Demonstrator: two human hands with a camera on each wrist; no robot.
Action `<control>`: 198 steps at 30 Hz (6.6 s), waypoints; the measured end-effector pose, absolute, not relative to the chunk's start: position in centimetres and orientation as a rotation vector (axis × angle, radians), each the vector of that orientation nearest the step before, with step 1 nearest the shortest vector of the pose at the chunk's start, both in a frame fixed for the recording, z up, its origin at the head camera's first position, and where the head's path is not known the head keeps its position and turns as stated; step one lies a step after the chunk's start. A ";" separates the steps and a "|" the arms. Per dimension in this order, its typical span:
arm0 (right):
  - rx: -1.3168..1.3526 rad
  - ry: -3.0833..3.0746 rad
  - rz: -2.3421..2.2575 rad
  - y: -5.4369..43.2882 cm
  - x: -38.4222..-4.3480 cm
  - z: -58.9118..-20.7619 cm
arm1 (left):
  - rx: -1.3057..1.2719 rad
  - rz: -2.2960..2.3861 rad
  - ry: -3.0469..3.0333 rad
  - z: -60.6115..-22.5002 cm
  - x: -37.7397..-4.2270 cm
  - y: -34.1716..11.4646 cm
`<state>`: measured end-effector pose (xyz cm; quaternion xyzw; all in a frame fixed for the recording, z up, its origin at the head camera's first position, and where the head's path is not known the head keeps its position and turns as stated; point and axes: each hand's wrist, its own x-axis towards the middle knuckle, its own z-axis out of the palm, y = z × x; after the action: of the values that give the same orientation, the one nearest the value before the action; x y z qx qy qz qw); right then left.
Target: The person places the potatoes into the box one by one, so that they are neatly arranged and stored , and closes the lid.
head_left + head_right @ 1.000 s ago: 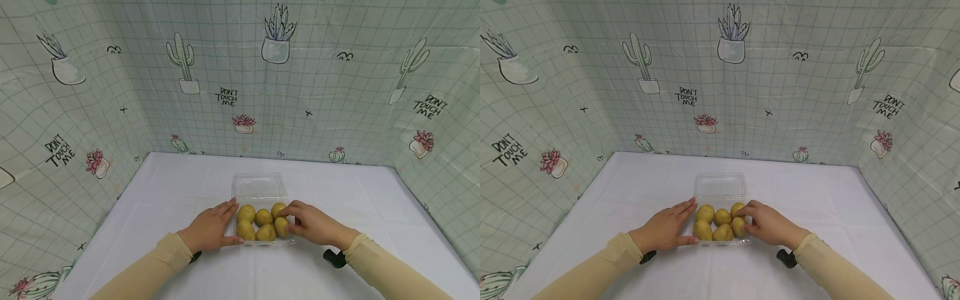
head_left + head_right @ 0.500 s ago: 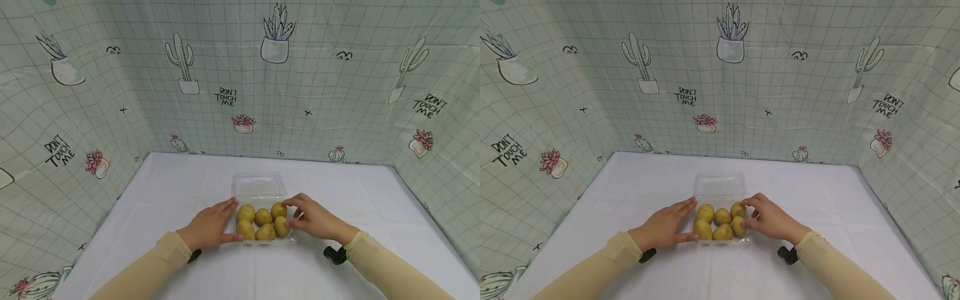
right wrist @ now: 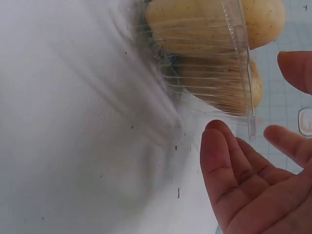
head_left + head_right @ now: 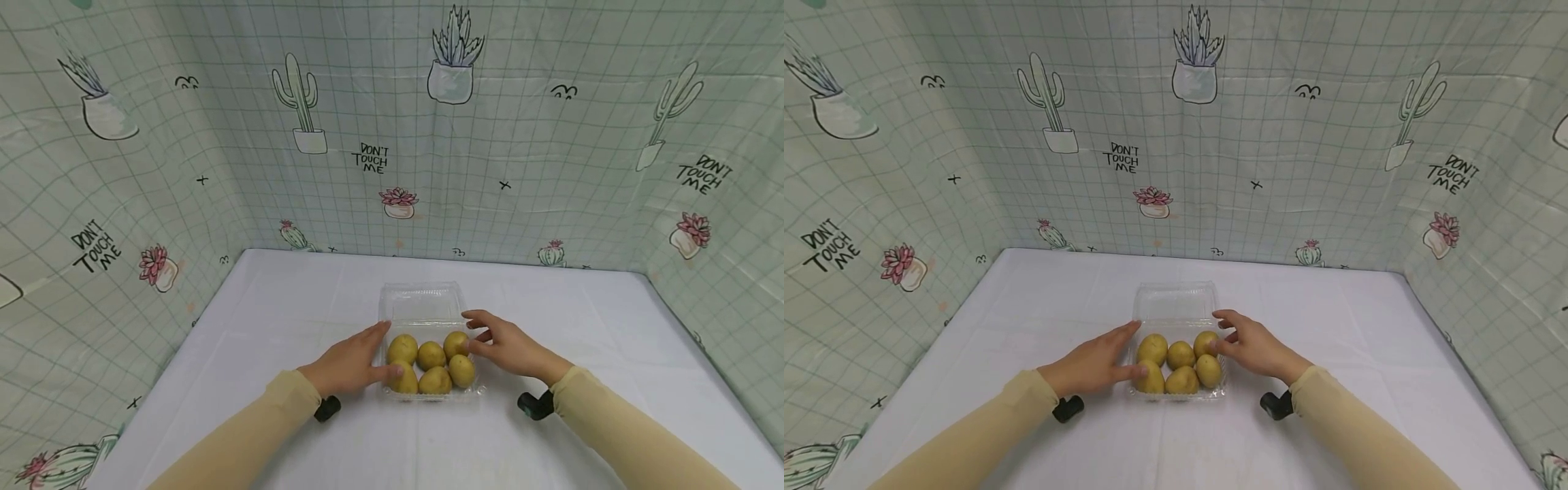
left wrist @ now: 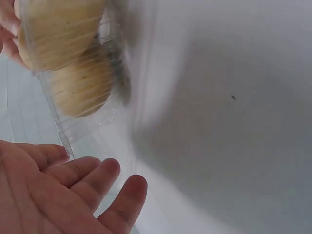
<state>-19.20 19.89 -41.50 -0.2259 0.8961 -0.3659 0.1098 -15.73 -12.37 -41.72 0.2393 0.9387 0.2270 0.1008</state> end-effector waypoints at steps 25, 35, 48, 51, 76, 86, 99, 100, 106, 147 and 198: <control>-0.682 2.630 -1.296 20.0 -19.3 -41.4 | 0.467 1.036 2.665 -40.5 -16.5 -12.1; -0.677 2.628 -1.319 20.2 -19.3 -40.8 | 0.439 1.041 2.744 -39.9 -16.6 -12.2; -0.707 2.606 -1.315 20.5 -18.6 -39.8 | 0.492 1.091 2.753 -38.9 -16.3 -12.5; -0.721 2.603 -1.313 20.6 -18.3 -39.5 | 0.503 1.113 2.750 -38.5 -16.1 -12.6; -0.866 2.576 -1.455 21.8 -14.1 -37.6 | 0.760 1.248 2.752 -36.3 -12.8 -14.0; -0.906 2.565 -1.523 22.0 -12.9 -37.2 | 0.811 1.255 2.761 -36.4 -11.6 -14.4; -0.858 2.534 -1.571 22.1 -12.1 -38.0 | 0.806 1.297 2.752 -36.8 -10.7 -14.7; -0.862 2.529 -1.575 22.1 -12.0 -38.0 | 0.806 1.306 2.747 -36.8 -10.7 -14.7; -0.879 2.527 -1.589 22.0 -11.8 -38.4 | 0.807 1.328 2.733 -37.0 -10.6 -14.7; -0.648 2.697 -1.354 20.9 -11.7 -40.2 | 0.582 1.069 2.939 -39.7 -11.0 -13.0; -0.571 2.288 -1.485 20.8 -12.4 -42.3 | 0.627 1.377 2.528 -42.8 -11.6 -13.0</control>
<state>-12.44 20.75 -42.30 -0.2016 0.8081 -0.5245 0.1767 -11.58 -12.98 -42.81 0.2119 0.8539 0.4653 0.0974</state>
